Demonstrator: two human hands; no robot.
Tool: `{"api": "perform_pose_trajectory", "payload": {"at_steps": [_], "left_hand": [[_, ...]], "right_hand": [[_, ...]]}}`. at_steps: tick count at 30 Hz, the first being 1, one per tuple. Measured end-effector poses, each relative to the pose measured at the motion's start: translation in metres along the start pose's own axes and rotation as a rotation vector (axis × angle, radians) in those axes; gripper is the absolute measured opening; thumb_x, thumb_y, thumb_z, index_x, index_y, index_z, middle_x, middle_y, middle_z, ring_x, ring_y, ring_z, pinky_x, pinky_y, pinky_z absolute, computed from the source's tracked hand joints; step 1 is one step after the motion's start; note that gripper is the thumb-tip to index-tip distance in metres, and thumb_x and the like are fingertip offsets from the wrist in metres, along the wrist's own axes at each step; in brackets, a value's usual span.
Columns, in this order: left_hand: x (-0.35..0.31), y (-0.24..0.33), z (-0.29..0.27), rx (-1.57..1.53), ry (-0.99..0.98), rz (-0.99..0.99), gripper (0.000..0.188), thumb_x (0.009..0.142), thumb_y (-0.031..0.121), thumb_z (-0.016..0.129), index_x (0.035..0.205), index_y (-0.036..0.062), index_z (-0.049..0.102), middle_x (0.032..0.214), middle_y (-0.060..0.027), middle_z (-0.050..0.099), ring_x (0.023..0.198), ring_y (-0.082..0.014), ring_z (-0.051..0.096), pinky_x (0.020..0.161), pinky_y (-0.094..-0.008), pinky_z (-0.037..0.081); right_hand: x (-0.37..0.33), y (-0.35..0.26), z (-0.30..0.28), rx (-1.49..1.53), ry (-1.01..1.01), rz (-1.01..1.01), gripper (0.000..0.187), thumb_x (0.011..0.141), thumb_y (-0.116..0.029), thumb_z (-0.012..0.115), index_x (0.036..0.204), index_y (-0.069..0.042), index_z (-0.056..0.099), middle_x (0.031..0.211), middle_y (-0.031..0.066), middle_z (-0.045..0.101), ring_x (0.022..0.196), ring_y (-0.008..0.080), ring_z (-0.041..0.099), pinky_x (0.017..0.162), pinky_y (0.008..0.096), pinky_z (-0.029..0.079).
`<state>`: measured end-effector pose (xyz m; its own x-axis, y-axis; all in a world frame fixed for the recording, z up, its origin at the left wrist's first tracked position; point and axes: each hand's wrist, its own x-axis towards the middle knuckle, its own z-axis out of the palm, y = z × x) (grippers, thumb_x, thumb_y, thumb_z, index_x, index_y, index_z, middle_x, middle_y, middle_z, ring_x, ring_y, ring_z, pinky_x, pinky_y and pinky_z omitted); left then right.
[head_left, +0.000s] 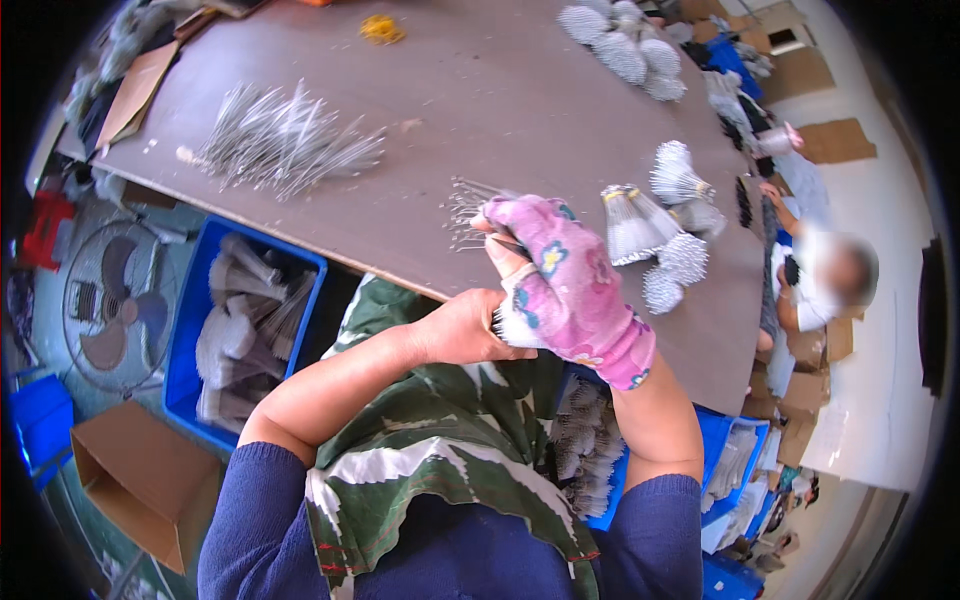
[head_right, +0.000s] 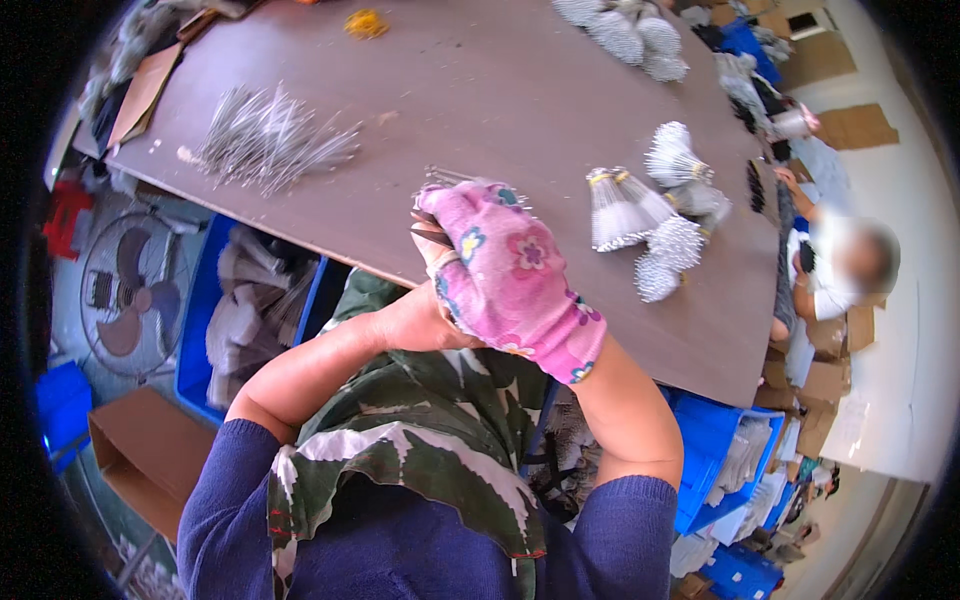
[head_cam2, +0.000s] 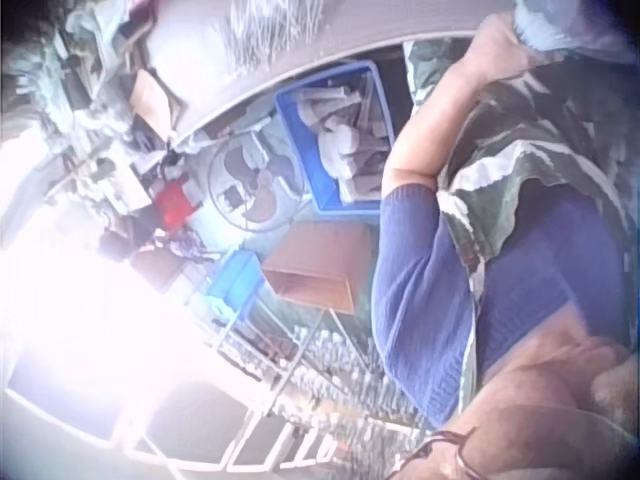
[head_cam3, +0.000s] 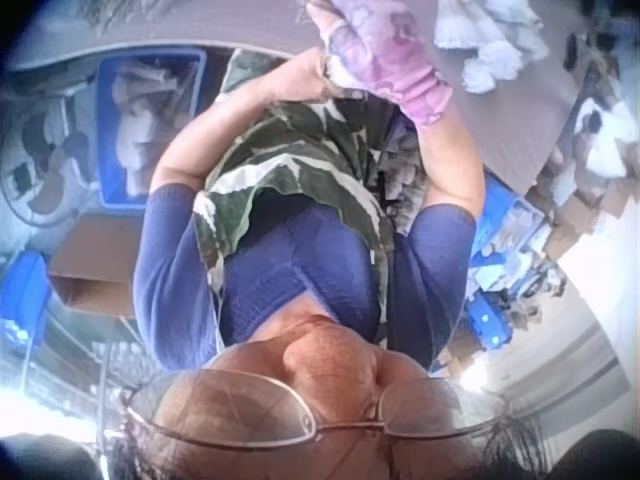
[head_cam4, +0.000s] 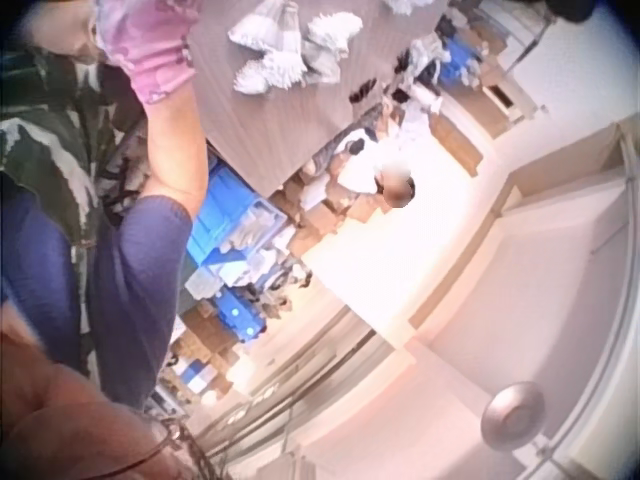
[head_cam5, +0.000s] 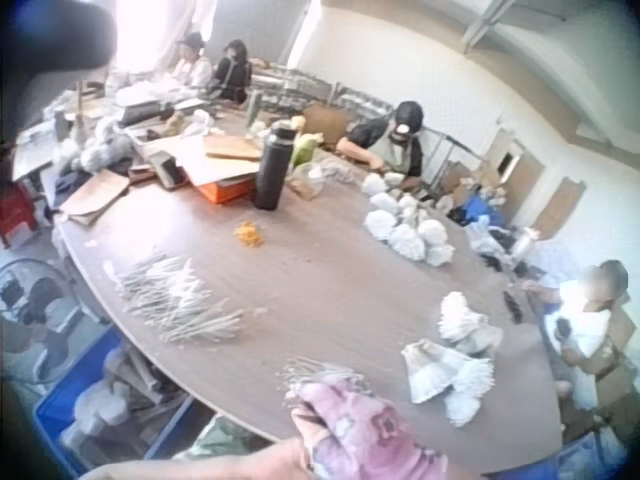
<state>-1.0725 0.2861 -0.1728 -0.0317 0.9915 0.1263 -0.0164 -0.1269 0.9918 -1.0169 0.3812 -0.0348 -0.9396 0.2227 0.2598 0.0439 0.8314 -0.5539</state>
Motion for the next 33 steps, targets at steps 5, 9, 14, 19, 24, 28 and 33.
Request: {"api": "perform_pose_trajectory", "payload": {"at_steps": [5,9,14,19,24,28,33], "left_hand": [[0.036,-0.003,0.018,0.613,0.306,0.568,0.043,0.069,0.022,0.073,0.106,0.0067,0.057,0.091,-0.0106,0.065,0.09,-0.0234,0.061,0.083,-0.0349,0.045],[0.041,-0.013,0.022,0.186,0.16,0.235,0.043,0.069,0.024,0.073,0.104,0.0064,0.058,0.091,-0.0101,0.065,0.089,-0.0229,0.061,0.083,-0.0343,0.045],[0.04,-0.001,0.015,-0.046,0.102,-0.032,0.041,0.068,0.026,0.075,0.098,0.0044,0.06,0.088,-0.009,0.065,0.084,-0.02,0.06,0.081,-0.0317,0.045],[0.046,0.0,0.016,-0.122,0.085,-0.081,0.037,0.069,0.025,0.076,0.095,0.0034,0.061,0.084,-0.0064,0.064,0.078,-0.0141,0.057,0.077,-0.0292,0.045],[0.045,0.006,0.014,-0.171,0.034,-0.234,0.032,0.069,0.023,0.076,0.089,0.0029,0.06,0.072,-0.0032,0.061,0.068,-0.0104,0.056,0.068,-0.0272,0.047],[0.044,0.003,0.014,-0.205,0.043,-0.154,0.028,0.071,0.022,0.075,0.084,0.0023,0.06,0.066,-0.0013,0.059,0.062,-0.0091,0.056,0.061,-0.0262,0.047],[0.032,0.008,0.013,-0.293,0.045,-0.239,0.028,0.072,0.021,0.074,0.085,0.0019,0.059,0.068,-0.0006,0.059,0.06,-0.0081,0.055,0.057,-0.0252,0.048]], "right_hand": [[-0.023,0.012,0.019,-0.493,-0.195,0.04,0.025,0.072,-0.01,0.058,0.097,-0.005,0.055,0.087,0.0117,0.057,0.084,0.0294,0.056,0.069,0.0385,0.048],[-0.018,0.031,0.007,-0.261,0.126,-0.065,0.023,0.074,-0.013,0.058,0.096,-0.007,0.056,0.085,0.0127,0.056,0.081,0.029,0.056,0.068,0.0377,0.048],[-0.043,0.032,-0.042,0.571,0.52,0.351,0.011,0.083,0.0,0.057,0.093,-0.005,0.06,0.079,-0.0047,0.055,0.063,0.0012,0.046,0.052,0.0165,0.036],[-0.091,0.037,-0.034,0.46,0.417,0.507,0.012,0.081,0.002,0.059,0.091,-0.004,0.059,0.078,-0.0034,0.054,0.066,0.0031,0.049,0.056,0.0179,0.04],[-0.1,0.039,-0.02,0.038,0.359,0.267,0.023,0.071,0.005,0.063,0.092,-0.001,0.059,0.093,0.0087,0.055,0.077,0.0193,0.059,0.068,0.0263,0.047],[-0.1,0.037,-0.02,-0.215,0.313,0.14,0.033,0.063,0.002,0.066,0.095,-0.004,0.062,0.092,0.0122,0.055,0.085,0.0291,0.056,0.071,0.0351,0.047],[-0.094,0.036,-0.012,-0.055,0.367,0.144,0.021,0.067,0.001,0.067,0.087,-0.002,0.059,0.089,0.0096,0.053,0.08,0.0228,0.056,0.069,0.0309,0.046]]}}
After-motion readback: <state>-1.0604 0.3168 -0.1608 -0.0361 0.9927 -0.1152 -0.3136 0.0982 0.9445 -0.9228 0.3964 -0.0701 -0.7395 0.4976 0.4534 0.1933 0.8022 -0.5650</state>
